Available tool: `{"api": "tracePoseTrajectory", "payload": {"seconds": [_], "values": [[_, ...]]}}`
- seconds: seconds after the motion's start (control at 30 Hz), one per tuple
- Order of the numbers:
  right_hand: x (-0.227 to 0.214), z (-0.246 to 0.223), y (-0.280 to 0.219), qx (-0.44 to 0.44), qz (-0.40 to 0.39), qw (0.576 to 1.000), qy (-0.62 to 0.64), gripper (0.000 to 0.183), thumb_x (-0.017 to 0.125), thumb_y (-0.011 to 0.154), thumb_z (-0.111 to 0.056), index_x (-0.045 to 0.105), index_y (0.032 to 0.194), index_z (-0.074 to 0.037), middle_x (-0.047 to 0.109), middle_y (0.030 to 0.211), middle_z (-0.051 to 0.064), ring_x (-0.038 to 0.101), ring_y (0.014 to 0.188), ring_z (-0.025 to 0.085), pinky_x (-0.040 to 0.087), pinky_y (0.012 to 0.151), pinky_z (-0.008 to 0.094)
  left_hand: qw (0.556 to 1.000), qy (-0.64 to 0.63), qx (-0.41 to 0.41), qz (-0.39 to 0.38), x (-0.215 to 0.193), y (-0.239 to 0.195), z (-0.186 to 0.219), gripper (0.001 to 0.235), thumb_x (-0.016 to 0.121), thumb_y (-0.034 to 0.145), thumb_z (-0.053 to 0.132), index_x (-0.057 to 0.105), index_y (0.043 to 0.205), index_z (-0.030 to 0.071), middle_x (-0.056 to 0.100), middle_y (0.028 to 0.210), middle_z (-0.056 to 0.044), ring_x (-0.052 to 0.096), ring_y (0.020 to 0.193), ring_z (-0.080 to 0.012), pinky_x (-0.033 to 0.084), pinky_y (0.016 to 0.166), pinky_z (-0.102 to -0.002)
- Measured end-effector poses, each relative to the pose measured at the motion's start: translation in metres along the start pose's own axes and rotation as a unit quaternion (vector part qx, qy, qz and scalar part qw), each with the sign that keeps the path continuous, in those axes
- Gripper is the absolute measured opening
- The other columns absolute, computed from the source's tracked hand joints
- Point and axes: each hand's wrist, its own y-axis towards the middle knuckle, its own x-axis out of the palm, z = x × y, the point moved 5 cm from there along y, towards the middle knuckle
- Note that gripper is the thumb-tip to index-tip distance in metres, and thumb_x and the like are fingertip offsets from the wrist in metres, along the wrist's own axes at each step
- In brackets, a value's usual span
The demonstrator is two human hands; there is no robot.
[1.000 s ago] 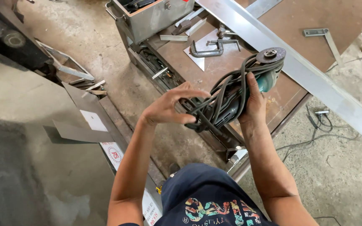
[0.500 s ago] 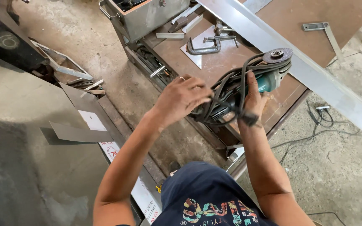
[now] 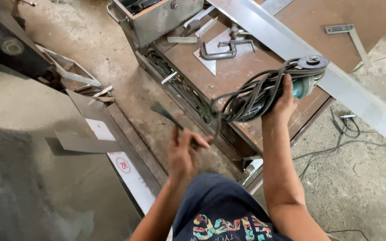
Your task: The person handles long stainless steel angle bars and a stainless sheet on a workbench, unwraps protective film from a bar, positions and aligns the bars around the sheet, and fits corner pieces to form a rectangular frame. They briefly pick up an angle grinder and its cord before setting it aside and continue fitting the frame edges by hand.
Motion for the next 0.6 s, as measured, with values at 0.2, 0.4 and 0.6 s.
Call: {"api": "tracePoseTrajectory", "payload": {"seconds": [0.2, 0.4, 0.6], "values": [[0.003, 0.009, -0.007, 0.116, -0.086, 0.989, 0.039, 0.035, 0.068, 0.1, -0.032, 0.066, 0.115, -0.001, 0.074, 0.1, 0.014, 0.074, 0.085, 0.03, 0.064, 0.078, 0.045, 0.93, 0.29, -0.172, 0.146, -0.072, 0.02, -0.028, 0.048, 0.055, 0.098, 0.01, 0.054, 0.146, 0.008, 0.065, 0.076, -0.005, 0.066, 0.064, -0.0185, 0.059, 0.068, -0.044], [0.017, 0.02, -0.027, 0.153, -0.103, 0.983, 0.001, 0.032, 0.069, 0.101, -0.033, 0.068, 0.116, -0.004, 0.074, 0.1, 0.011, 0.073, 0.085, 0.028, 0.063, 0.076, 0.043, 0.949, 0.233, -0.205, 0.052, -0.124, 0.033, -0.085, 0.035, 0.057, 0.108, 0.019, 0.062, 0.139, 0.002, 0.053, 0.073, 0.001, 0.052, 0.06, -0.0092, 0.047, 0.055, -0.028], [0.039, 0.044, -0.03, 0.155, -0.116, 0.981, -0.007, 0.032, 0.069, 0.102, -0.031, 0.067, 0.118, -0.003, 0.074, 0.102, 0.012, 0.073, 0.087, 0.027, 0.063, 0.078, 0.043, 0.864, 0.499, 0.022, -0.055, -0.111, 0.046, -0.013, 0.03, 0.059, 0.1, -0.003, 0.068, 0.126, 0.009, 0.057, 0.091, -0.001, 0.056, 0.072, -0.0117, 0.049, 0.063, -0.029]]}}
